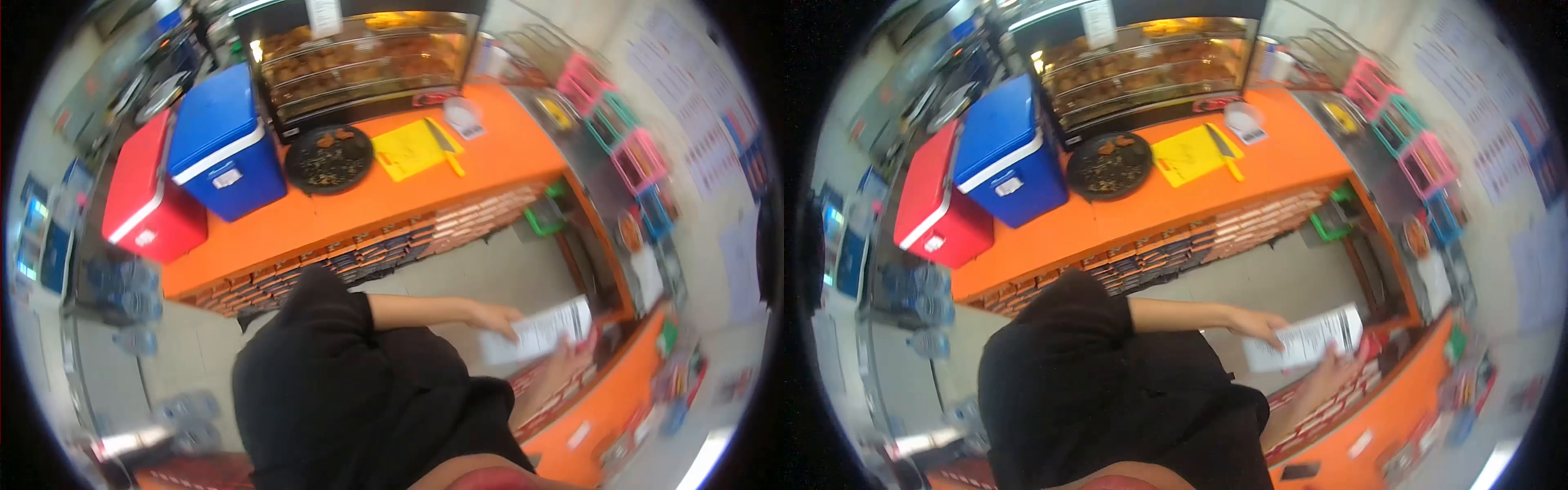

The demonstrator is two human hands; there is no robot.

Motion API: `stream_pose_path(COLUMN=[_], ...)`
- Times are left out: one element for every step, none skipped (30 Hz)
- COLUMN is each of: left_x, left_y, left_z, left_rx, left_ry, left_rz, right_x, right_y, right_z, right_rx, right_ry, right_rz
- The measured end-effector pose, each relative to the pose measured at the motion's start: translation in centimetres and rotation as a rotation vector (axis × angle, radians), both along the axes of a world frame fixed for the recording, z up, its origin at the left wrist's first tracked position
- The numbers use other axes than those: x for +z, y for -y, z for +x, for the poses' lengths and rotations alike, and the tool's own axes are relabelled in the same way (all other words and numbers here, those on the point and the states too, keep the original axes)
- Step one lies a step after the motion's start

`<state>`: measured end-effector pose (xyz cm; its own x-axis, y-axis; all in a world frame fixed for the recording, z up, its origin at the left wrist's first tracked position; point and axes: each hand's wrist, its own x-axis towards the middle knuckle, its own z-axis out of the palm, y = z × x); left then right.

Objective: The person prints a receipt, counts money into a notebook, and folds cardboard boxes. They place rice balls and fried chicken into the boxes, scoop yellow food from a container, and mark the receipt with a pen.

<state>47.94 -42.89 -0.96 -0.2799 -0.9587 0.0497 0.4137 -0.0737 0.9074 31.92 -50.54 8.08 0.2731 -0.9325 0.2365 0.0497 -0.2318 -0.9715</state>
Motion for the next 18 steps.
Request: stream_pose_path(left_x=[0.9,2.2,3.0,3.0,2.9,2.8,2.7,3.2,3.4,2.3,0.6,-0.7,-1.7,-3.1,-4.5,-5.9,-5.7,-5.3], left_y=[-1.6,-4.7,-6.9,-8.9,-10.7,-12.3,-13.6,-14.8,-15.8,-16.4,-16.8,-17.0,-17.1,-17.6,-18.4,-18.8,-18.7,-18.0], left_z=[4.4,6.9,9.7,11.8,13.4,14.6,15.3,15.5,16.2,16.9,17.4,18.0,18.7,20.2,21.6,22.8,24.1,25.2], left_rx=[0.121,0.284,0.445,0.479,0.659,0.837,0.863,0.954,1.04,1.064,1.252,1.438,1.632,1.653,1.751,1.851,1.919,1.947], left_ry=[-0.028,0.004,0.041,0.051,0.106,0.155,0.154,-0.042,-0.233,-0.232,-0.326,-0.417,-0.52,-0.529,-0.575,-0.622,-0.563,-0.572], left_rz=[0.008,0.016,0.032,0.041,0.041,0.041,0.054,0.089,0.118,0.126,0.161,0.193,0.16,0.16,0.113,0.065,0.028,0.028], right_x=[-1.0,2.3,3.5,2.9,2.3,3.8,3.2,2.0,1.1,0.2,-0.9,-2.0,-3.1,-4.4,-5.8,-7.1,-7.9,-8.4], right_y=[1.9,-1.2,-2.3,-2.0,-2.1,-3.8,-3.8,-4.0,-4.9,-6.0,-7.1,-7.9,-8.6,-9.2,-9.9,-10.5,-10.9,-11.2], right_z=[5.9,10.8,15.8,20.2,24.6,27.9,31.0,33.9,36.4,38.6,40.3,41.9,43.1,44.1,45.0,45.8,46.2,46.7], right_rx=[0.148,0.354,0.549,0.703,0.733,0.826,0.9,0.97,0.992,1.049,1.105,1.124,1.22,1.313,1.365,1.411,1.435,1.518], right_ry=[-0.061,0.089,0.195,0.212,0.182,0.23,0.137,0.047,0.057,0.075,0.084,0.083,0.075,0.058,0.005,-0.057,-0.075,-0.185], right_rz=[-0.194,-0.026,0.123,0.077,-0.074,-0.041,-0.143,-0.247,-0.235,-0.137,-0.038,-0.029,0.11,0.253,0.427,0.604,0.612,0.693])
